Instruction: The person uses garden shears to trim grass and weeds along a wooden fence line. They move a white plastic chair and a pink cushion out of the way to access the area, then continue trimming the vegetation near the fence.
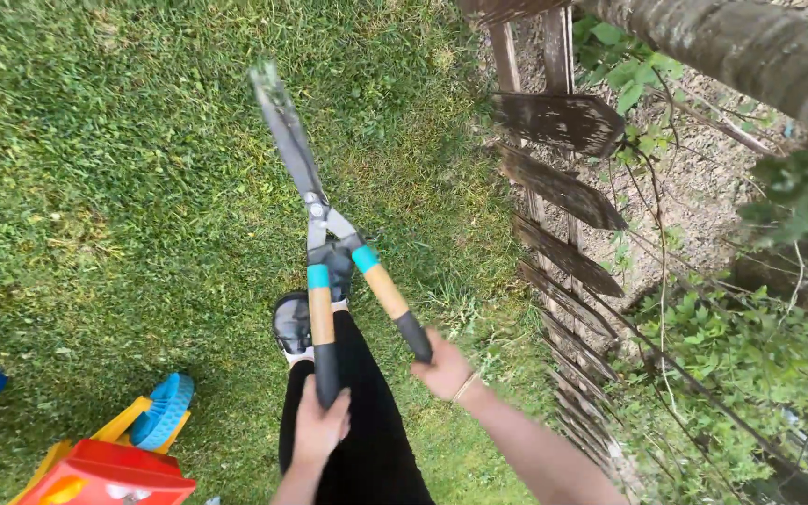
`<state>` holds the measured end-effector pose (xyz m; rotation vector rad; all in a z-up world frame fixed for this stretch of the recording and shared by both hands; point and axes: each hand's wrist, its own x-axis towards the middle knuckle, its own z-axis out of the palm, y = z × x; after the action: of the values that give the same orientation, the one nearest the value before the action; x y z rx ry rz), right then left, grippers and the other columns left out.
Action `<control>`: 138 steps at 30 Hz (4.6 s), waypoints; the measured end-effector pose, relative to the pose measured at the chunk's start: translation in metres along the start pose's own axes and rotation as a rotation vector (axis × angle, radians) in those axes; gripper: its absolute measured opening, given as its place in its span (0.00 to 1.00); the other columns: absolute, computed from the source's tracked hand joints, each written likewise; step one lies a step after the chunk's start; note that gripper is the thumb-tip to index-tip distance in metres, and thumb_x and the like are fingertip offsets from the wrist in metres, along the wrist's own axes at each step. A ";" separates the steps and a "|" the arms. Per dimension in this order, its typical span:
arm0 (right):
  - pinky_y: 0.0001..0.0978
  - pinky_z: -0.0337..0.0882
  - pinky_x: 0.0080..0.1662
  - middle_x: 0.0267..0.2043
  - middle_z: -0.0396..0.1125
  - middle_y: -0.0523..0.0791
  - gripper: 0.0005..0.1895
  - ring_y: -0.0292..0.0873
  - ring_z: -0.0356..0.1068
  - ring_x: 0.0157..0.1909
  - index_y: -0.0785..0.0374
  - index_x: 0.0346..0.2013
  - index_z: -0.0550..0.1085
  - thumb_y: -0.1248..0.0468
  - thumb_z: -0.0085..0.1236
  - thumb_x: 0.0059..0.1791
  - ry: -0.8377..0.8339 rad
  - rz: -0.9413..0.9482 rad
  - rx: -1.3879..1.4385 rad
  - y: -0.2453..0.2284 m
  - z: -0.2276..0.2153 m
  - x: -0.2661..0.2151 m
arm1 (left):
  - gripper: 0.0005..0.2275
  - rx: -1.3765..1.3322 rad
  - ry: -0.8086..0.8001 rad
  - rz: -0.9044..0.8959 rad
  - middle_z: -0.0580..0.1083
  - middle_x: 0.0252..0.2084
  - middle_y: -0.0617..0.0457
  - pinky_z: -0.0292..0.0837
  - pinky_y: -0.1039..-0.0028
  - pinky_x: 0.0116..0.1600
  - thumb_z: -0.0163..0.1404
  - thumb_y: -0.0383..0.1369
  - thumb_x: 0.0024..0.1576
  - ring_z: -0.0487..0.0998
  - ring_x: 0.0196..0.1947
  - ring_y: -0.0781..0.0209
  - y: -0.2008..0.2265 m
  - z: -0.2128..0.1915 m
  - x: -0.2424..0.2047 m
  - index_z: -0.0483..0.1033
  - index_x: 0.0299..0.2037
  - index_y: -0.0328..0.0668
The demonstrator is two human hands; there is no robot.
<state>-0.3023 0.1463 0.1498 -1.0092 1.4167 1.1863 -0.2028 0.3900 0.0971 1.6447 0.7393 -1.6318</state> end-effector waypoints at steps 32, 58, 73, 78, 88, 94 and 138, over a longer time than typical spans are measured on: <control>0.32 0.63 0.12 0.13 0.61 0.47 0.13 0.41 0.61 0.09 0.65 0.38 0.67 0.76 0.57 0.42 0.312 -0.203 0.979 -0.066 -0.010 0.255 | 0.22 1.545 -0.177 0.300 0.79 0.46 0.37 0.76 0.52 0.56 0.49 0.39 0.55 0.81 0.51 0.38 0.398 0.005 0.215 0.65 0.60 0.45; 0.31 0.60 0.11 0.11 0.62 0.48 0.13 0.42 0.59 0.07 0.70 0.38 0.68 0.78 0.56 0.40 0.309 -0.258 1.352 -0.234 0.107 0.179 | 0.18 1.295 -0.286 0.267 0.77 0.33 0.39 0.79 0.57 0.35 0.52 0.36 0.57 0.82 0.29 0.42 0.314 -0.089 0.230 0.61 0.54 0.46; 0.32 0.59 0.11 0.09 0.59 0.48 0.15 0.43 0.58 0.06 0.64 0.37 0.66 0.79 0.57 0.40 0.227 -0.280 1.163 -0.287 -0.068 0.199 | 0.18 1.800 -0.232 0.354 0.80 0.44 0.37 0.75 0.49 0.57 0.53 0.43 0.55 0.82 0.49 0.37 0.676 -0.019 0.262 0.71 0.52 0.49; 0.32 0.59 0.12 0.11 0.56 0.46 0.16 0.40 0.56 0.08 0.59 0.37 0.62 0.77 0.56 0.41 0.210 -0.280 1.379 -0.376 -0.048 0.223 | 0.11 1.826 -0.137 0.405 0.78 0.27 0.45 0.80 0.51 0.48 0.54 0.35 0.57 0.84 0.29 0.42 0.772 0.030 0.253 0.75 0.49 0.46; 0.34 0.55 0.13 0.13 0.53 0.44 0.14 0.41 0.52 0.09 0.59 0.30 0.61 0.76 0.53 0.39 0.104 -0.194 1.766 -0.536 -0.044 0.187 | 0.19 2.078 -0.064 0.594 0.82 0.37 0.41 0.75 0.49 0.49 0.56 0.34 0.46 0.82 0.39 0.37 0.870 0.058 0.251 0.80 0.50 0.49; 0.28 0.59 0.15 0.16 0.56 0.40 0.15 0.36 0.56 0.12 0.61 0.35 0.60 0.77 0.56 0.46 0.063 -0.160 1.739 -0.599 -0.072 0.110 | 0.14 1.766 -0.099 0.224 0.73 0.34 0.52 0.74 0.64 0.38 0.53 0.28 0.55 0.74 0.31 0.57 0.825 0.023 0.211 0.74 0.50 0.51; 0.37 0.59 0.12 0.05 0.54 0.51 0.10 0.48 0.58 0.06 0.66 0.14 0.62 0.77 0.51 0.37 0.177 -0.176 1.321 -0.551 -0.145 0.090 | 0.18 1.759 -0.269 0.393 0.79 0.37 0.38 0.79 0.47 0.49 0.52 0.35 0.55 0.83 0.40 0.37 0.884 0.002 0.231 0.70 0.54 0.42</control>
<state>0.1931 -0.0929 -0.0227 -0.2535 1.7458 -0.1124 0.5130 -0.1560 -0.0610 2.1588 -1.5583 -2.1197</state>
